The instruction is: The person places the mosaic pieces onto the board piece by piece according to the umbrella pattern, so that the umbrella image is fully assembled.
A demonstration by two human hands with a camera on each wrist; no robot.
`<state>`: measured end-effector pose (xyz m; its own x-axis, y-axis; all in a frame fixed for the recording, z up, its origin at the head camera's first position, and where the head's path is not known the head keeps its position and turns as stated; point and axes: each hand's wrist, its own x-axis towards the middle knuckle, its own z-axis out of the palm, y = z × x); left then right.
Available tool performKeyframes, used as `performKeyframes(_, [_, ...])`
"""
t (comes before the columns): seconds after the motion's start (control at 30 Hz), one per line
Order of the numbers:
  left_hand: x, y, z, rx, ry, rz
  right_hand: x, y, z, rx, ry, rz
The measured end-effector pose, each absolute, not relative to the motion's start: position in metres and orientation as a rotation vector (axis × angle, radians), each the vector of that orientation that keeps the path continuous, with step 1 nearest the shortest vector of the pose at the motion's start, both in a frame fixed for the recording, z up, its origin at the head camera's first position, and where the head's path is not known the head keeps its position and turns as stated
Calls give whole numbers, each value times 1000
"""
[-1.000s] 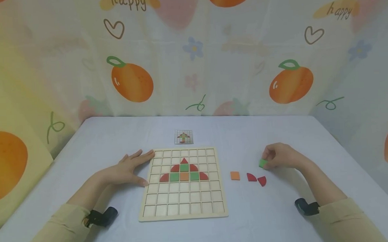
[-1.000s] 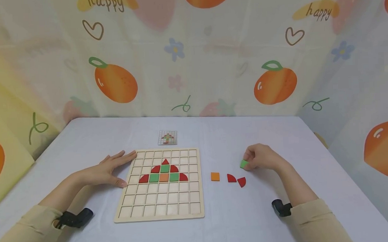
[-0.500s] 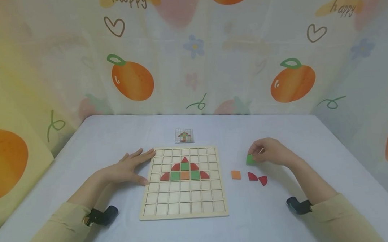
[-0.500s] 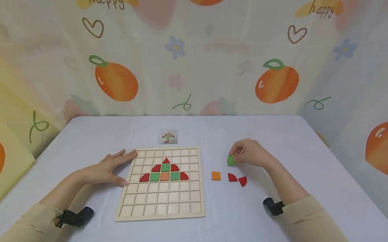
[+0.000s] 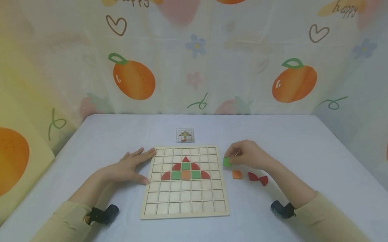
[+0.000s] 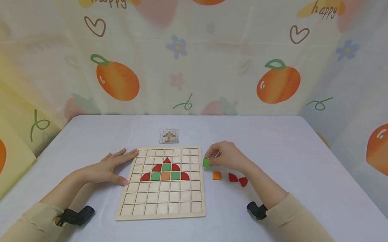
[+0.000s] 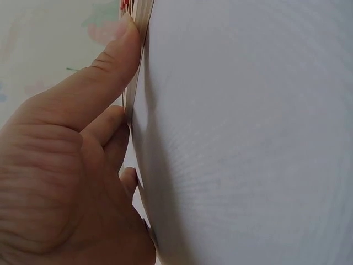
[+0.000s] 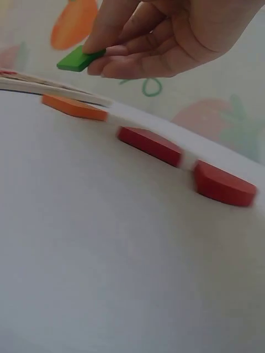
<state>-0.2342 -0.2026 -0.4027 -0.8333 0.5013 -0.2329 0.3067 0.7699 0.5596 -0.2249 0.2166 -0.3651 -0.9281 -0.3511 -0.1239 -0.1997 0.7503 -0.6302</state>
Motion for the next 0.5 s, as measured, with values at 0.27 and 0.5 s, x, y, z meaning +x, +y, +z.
performKeyframes(0.27, [-234,-202,-402,610,2595,722,-221,184,-364,-473,2696,-965])
performKeyframes(0.5, [-233,-202,-400,607,2591,725,-220,160,-363,-542,2654,-1003])
